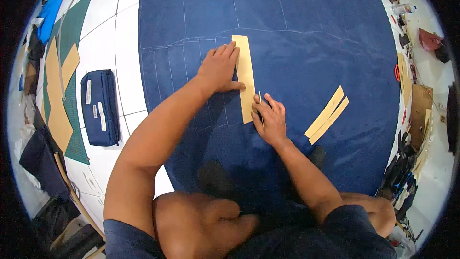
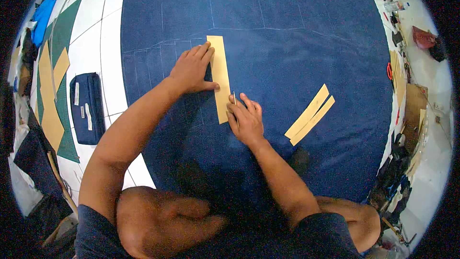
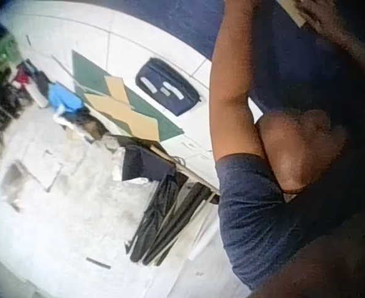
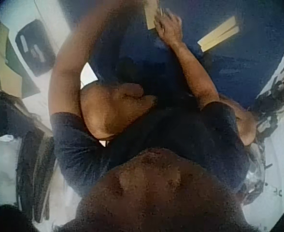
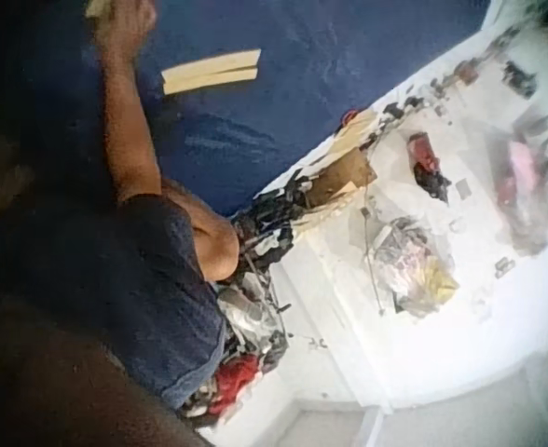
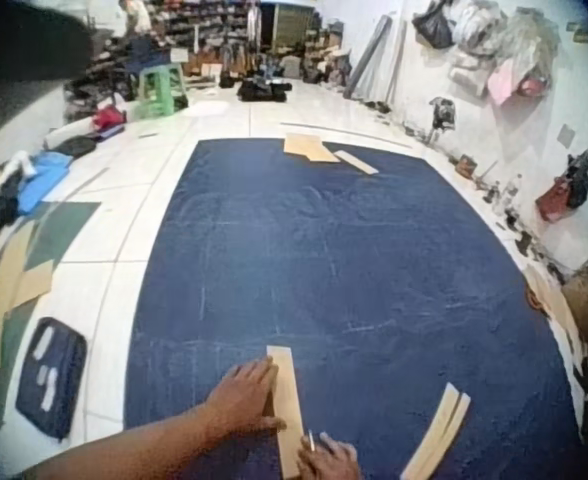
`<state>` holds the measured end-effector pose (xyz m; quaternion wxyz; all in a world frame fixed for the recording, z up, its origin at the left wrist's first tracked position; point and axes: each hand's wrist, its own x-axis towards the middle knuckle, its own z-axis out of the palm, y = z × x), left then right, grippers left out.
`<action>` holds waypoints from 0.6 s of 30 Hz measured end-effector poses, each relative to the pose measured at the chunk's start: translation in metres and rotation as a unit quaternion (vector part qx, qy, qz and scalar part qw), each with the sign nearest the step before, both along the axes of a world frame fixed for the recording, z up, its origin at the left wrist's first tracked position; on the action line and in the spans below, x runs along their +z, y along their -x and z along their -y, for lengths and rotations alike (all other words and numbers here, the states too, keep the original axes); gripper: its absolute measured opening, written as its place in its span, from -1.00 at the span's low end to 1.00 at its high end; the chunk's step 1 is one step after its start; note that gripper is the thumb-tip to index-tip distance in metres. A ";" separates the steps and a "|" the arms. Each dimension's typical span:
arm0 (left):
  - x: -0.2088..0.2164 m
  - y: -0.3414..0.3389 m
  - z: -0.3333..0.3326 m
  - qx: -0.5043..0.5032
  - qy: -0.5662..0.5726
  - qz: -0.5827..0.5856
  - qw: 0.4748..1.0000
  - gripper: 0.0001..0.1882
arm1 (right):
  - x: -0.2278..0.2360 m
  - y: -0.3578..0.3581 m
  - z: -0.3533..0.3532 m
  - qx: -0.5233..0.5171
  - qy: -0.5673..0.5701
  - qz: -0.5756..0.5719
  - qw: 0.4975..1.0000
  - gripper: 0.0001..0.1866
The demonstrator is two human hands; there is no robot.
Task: The person places a paper template on fabric and traces its outlines onto the fabric using chalk.
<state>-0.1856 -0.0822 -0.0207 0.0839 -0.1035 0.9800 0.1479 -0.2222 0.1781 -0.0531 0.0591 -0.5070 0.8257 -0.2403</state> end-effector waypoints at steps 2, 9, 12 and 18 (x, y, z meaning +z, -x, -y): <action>0.004 0.001 -0.003 0.002 0.000 0.012 1.000 0.27 | 0.000 0.000 -0.002 0.000 0.006 -0.003 1.000 -0.75; 0.006 -0.001 -0.009 -0.011 0.036 0.034 0.999 0.40 | 0.000 -0.001 -0.002 0.005 0.001 -0.005 1.000 -0.75; 0.007 0.000 -0.010 -0.008 0.034 0.045 0.998 0.40 | -0.001 -0.002 -0.001 0.006 -0.004 -0.007 1.000 -0.73; 0.008 0.002 -0.012 -0.003 0.055 0.054 0.997 0.39 | 0.003 -0.001 0.001 0.000 0.002 0.008 1.000 -0.64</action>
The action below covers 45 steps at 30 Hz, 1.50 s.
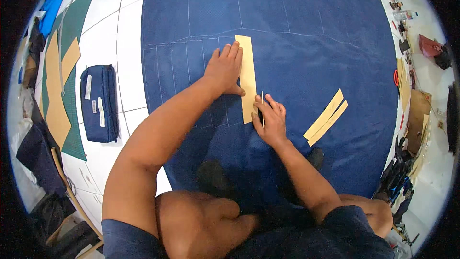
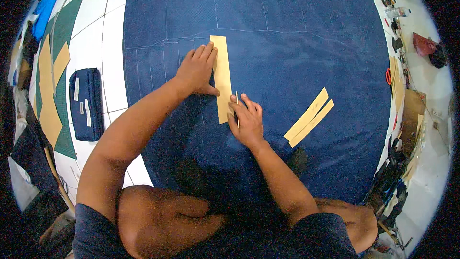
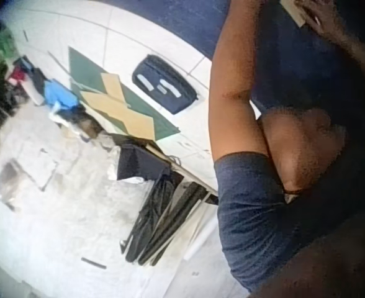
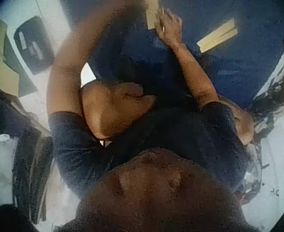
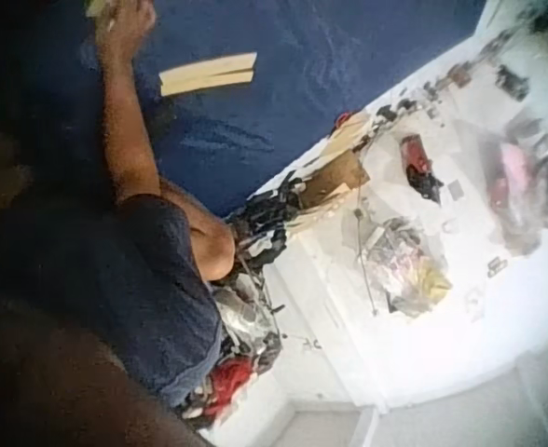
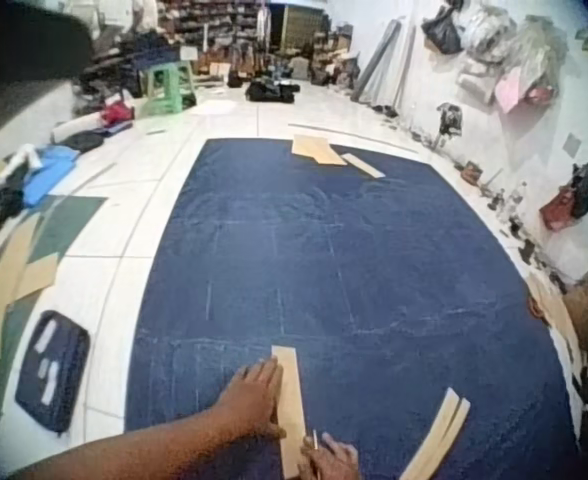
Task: The person places a paper template on fabric and traces its outlines onto the fabric using chalk.
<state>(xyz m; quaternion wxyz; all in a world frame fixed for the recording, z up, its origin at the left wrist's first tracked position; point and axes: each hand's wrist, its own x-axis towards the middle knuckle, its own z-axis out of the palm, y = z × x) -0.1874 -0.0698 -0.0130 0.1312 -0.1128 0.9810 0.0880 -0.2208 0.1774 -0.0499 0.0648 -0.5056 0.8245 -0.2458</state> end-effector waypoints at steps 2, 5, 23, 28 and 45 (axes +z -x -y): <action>0.001 0.001 -0.001 0.007 0.005 0.012 1.000 0.39 | 0.004 0.002 0.003 -0.007 0.006 0.018 1.000 -0.62; 0.002 0.008 -0.007 0.009 0.001 0.010 1.000 0.40 | 0.007 0.017 0.015 -0.145 0.124 0.197 0.962 -0.61; -0.002 0.004 -0.003 0.016 -0.030 0.016 0.999 0.40 | 0.030 0.127 0.185 -0.020 0.015 0.201 0.979 -0.71; 0.003 0.003 -0.005 0.027 -0.020 0.019 0.999 0.37 | 0.028 0.126 0.187 -0.010 0.010 0.191 0.982 -0.72; 0.006 0.009 -0.004 0.017 -0.011 0.051 0.998 0.42 | 0.022 0.125 0.191 0.017 0.030 0.117 0.993 -0.74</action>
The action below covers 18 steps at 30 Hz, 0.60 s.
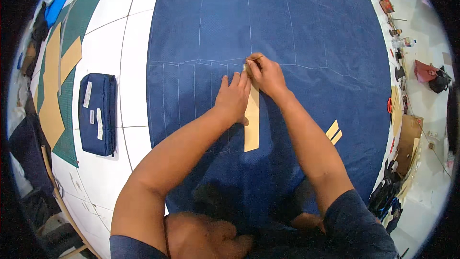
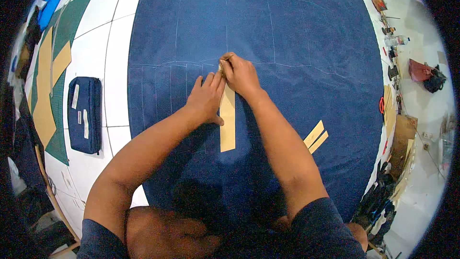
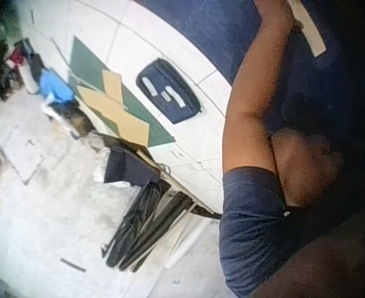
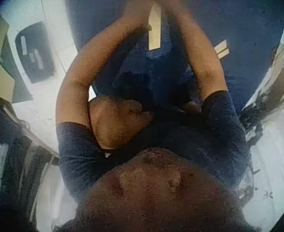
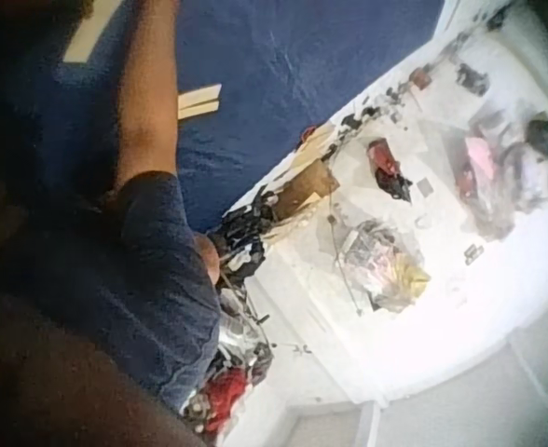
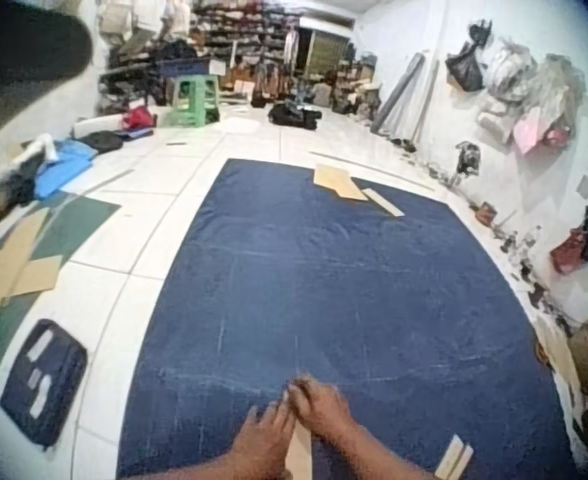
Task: The person places a paper template on fabric and traces its outlines onto the fabric using chalk.
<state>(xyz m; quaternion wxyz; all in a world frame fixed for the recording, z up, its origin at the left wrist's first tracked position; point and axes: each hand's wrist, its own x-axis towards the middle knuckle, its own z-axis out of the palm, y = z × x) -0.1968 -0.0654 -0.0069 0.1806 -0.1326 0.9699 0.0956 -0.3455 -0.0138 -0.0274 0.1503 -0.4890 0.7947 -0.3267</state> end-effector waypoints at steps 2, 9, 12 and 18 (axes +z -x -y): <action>0.000 0.001 0.000 -0.003 0.001 0.017 1.000 0.43 | -0.001 0.001 -0.002 -0.009 -0.002 0.012 1.000 -0.74; -0.001 0.002 -0.001 -0.008 0.015 0.010 1.000 0.48 | -0.001 -0.001 -0.005 -0.064 -0.014 0.076 0.995 -0.74; 0.003 0.003 0.000 -0.006 0.009 0.035 0.999 0.48 | 0.001 -0.002 -0.003 -0.037 -0.003 0.041 0.998 -0.75; -0.001 0.003 -0.001 -0.005 0.012 0.010 1.000 0.47 | -0.009 0.007 -0.023 -0.039 0.044 -0.004 0.998 -0.78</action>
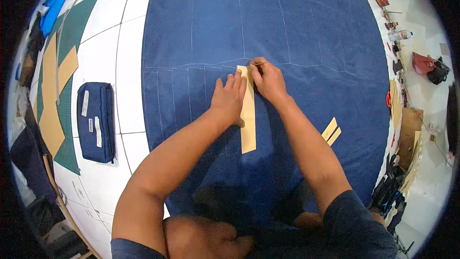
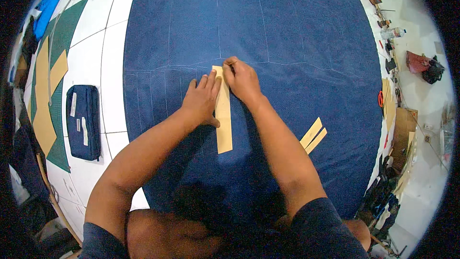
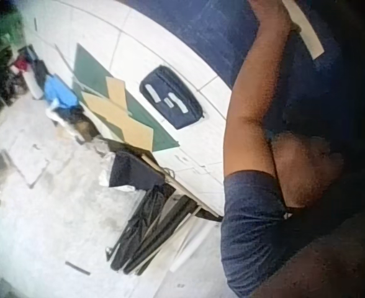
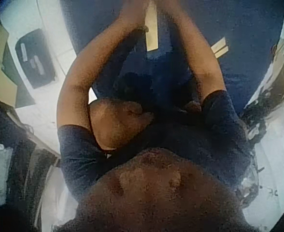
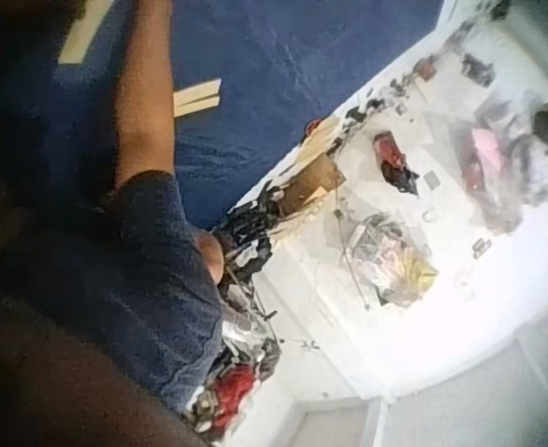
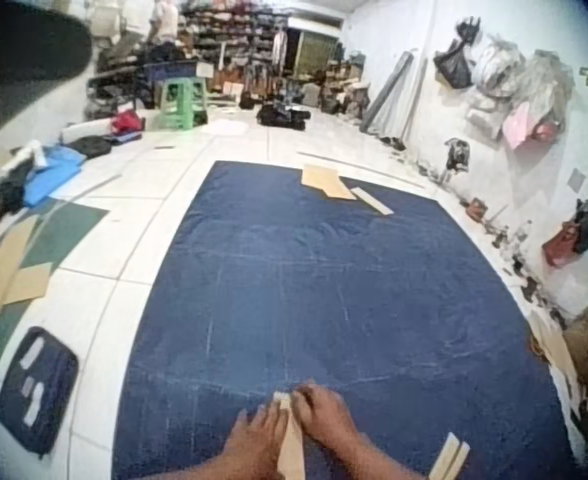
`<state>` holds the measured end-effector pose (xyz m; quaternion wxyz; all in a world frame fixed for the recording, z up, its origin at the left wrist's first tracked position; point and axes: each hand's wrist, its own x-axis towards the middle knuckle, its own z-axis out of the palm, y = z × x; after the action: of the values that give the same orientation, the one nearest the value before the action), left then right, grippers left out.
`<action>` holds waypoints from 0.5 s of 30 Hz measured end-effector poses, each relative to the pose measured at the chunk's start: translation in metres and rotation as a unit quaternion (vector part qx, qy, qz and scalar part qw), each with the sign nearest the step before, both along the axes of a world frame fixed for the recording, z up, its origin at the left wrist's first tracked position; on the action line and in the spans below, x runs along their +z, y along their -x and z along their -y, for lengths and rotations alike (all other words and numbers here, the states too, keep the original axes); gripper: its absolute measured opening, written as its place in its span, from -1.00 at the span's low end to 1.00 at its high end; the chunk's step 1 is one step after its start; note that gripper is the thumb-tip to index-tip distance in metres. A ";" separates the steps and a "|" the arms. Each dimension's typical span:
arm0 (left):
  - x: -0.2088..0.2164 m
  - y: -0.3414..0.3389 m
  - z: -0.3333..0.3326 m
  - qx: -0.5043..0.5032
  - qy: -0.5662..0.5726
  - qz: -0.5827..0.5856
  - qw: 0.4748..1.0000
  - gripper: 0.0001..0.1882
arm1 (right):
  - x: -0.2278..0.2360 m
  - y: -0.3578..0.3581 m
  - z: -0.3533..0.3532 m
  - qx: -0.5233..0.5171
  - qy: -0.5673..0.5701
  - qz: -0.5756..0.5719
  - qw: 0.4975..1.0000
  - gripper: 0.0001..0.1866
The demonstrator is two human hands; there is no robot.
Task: The person places a paper template on fabric and traces its outlines onto the fabric using chalk.
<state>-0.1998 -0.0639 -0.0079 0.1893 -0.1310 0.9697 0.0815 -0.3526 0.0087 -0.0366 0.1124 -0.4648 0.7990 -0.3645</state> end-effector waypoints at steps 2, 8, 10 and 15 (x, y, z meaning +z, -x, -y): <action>0.001 0.001 0.000 -0.004 0.001 -0.007 1.000 0.46 | 0.000 0.001 0.000 -0.006 -0.013 0.001 1.000 -0.78; 0.004 0.006 -0.001 -0.002 0.007 0.030 1.000 0.48 | 0.005 -0.002 0.005 0.019 -0.058 -0.016 0.998 -0.81; 0.005 0.007 -0.002 -0.002 0.007 0.029 1.000 0.48 | 0.005 0.000 -0.003 0.003 -0.018 -0.027 0.999 -0.81; 0.007 0.009 -0.004 0.002 0.019 0.025 1.000 0.48 | 0.001 0.006 -0.012 -0.007 -0.013 -0.022 1.000 -0.82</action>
<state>-0.2085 -0.0600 -0.0011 0.2105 -0.1384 0.9659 0.0604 -0.3587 0.0206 -0.0353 0.0981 -0.4658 0.8090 -0.3450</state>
